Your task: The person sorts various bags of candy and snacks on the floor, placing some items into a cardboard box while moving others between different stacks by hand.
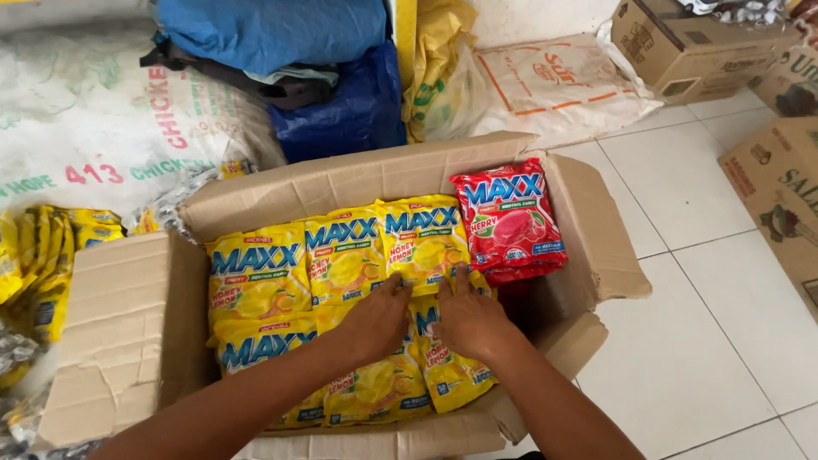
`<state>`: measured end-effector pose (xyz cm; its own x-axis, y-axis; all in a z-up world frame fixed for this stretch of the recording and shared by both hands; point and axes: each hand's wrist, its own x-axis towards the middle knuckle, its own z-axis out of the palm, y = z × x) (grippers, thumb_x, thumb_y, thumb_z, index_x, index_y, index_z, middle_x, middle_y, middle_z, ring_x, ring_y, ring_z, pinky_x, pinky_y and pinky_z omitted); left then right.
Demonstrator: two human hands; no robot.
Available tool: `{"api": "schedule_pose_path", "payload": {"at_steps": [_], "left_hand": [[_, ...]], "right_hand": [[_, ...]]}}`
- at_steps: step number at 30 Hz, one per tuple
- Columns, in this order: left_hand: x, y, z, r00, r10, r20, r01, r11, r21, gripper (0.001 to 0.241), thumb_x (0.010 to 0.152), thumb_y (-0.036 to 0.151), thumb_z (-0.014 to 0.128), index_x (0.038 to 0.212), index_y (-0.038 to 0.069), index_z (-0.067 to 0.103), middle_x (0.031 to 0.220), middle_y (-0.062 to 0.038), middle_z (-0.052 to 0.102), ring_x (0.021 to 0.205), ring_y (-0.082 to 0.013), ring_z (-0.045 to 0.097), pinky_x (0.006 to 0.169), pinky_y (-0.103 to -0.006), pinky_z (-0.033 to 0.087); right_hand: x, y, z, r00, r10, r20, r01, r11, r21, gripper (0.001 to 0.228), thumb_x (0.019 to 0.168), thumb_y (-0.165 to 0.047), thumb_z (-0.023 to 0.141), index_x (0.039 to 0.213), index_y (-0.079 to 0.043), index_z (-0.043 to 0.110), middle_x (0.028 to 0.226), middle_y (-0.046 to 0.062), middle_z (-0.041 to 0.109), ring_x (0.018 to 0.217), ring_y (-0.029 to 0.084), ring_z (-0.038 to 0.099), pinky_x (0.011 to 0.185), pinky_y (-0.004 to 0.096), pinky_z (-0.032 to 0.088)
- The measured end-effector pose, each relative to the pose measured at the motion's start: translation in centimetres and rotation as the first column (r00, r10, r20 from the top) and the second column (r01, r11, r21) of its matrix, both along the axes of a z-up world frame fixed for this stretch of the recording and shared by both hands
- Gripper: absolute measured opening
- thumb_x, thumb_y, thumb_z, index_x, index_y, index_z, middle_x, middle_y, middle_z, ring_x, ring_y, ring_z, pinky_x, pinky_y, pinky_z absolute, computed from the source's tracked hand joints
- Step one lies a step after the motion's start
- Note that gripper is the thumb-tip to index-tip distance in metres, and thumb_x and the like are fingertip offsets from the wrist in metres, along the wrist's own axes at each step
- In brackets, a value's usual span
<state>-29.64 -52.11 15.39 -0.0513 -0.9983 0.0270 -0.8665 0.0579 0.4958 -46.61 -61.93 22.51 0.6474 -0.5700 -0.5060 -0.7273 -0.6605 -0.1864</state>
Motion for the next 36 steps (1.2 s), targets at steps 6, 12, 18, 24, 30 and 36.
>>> {"api": "schedule_pose_path", "payload": {"at_steps": [6, 12, 18, 24, 30, 36], "left_hand": [[0.0, -0.8, -0.3, 0.999, -0.018, 0.030, 0.019, 0.999, -0.031, 0.056, 0.085, 0.009, 0.066, 0.132, -0.016, 0.051, 0.135, -0.040, 0.049, 0.125, -0.0503, 0.053, 0.102, -0.0488, 0.048], [-0.4, -1.8, 1.2, 0.995, -0.042, 0.088, 0.033, 0.995, 0.098, 0.049, 0.084, 0.011, 0.067, 0.123, -0.015, 0.053, 0.127, -0.038, 0.050, 0.112, -0.0488, 0.057, 0.093, -0.0502, 0.051], [-0.6, -1.9, 1.4, 0.976, -0.092, 0.198, 0.063, 0.987, 0.146, 0.041, 0.081, 0.009, 0.066, 0.114, -0.013, 0.058, 0.116, -0.031, 0.054, 0.103, -0.0433, 0.060, 0.084, -0.0475, 0.056], [0.5, -0.4, 0.0, 0.931, -0.166, 0.325, 0.159, 0.986, 0.049, 0.030, 0.081, 0.014, 0.064, 0.102, -0.007, 0.067, 0.106, -0.027, 0.062, 0.102, -0.0416, 0.062, 0.080, -0.0471, 0.057], [2.4, 6.3, 6.0, 0.947, -0.132, 0.291, 0.131, 0.991, 0.023, 0.021, 0.086, 0.021, 0.065, 0.097, 0.005, 0.072, 0.099, -0.021, 0.069, 0.087, -0.0379, 0.070, 0.074, -0.0512, 0.057], [8.3, 17.0, 13.3, 0.963, -0.017, 0.268, 0.048, 0.993, -0.109, 0.029, 0.083, 0.031, 0.071, 0.099, 0.007, 0.073, 0.095, -0.016, 0.072, 0.086, -0.0360, 0.072, 0.070, -0.0500, 0.058]], "right_hand": [[0.3, -0.4, -0.2, 0.999, 0.000, -0.038, 0.000, 1.000, 0.001, 0.092, 0.092, -0.045, 0.070, 0.157, -0.002, 0.022, 0.164, 0.034, 0.006, 0.144, 0.043, 0.039, 0.113, 0.048, 0.041], [1.0, -0.5, -0.1, 0.993, 0.023, -0.112, -0.021, 1.000, 0.019, 0.094, 0.094, -0.046, 0.068, 0.159, 0.000, 0.018, 0.165, 0.034, 0.002, 0.146, 0.042, 0.037, 0.113, 0.050, 0.040], [1.3, -0.7, -0.7, 0.989, 0.052, -0.142, -0.054, 0.998, -0.015, 0.096, 0.094, -0.052, 0.066, 0.159, 0.000, 0.019, 0.165, 0.035, 0.003, 0.145, 0.043, 0.038, 0.115, 0.050, 0.038], [1.6, -0.6, -0.2, 0.987, 0.018, -0.158, -0.029, 0.997, -0.065, 0.087, 0.092, -0.057, 0.064, 0.156, -0.007, 0.032, 0.164, 0.029, 0.018, 0.142, 0.042, 0.043, 0.112, 0.047, 0.044], [2.4, 2.9, 5.2, 0.982, 0.191, -0.012, -0.190, 0.970, -0.151, 0.066, 0.091, -0.054, 0.060, 0.146, -0.017, 0.052, 0.147, 0.013, 0.053, 0.129, 0.032, 0.058, 0.106, 0.046, 0.049], [6.3, 8.3, 6.1, 0.801, 0.527, 0.285, -0.502, 0.850, -0.159, 0.063, 0.089, -0.047, 0.069, 0.143, -0.018, 0.055, 0.134, 0.011, 0.065, 0.117, 0.031, 0.069, 0.100, 0.042, 0.052]]}}
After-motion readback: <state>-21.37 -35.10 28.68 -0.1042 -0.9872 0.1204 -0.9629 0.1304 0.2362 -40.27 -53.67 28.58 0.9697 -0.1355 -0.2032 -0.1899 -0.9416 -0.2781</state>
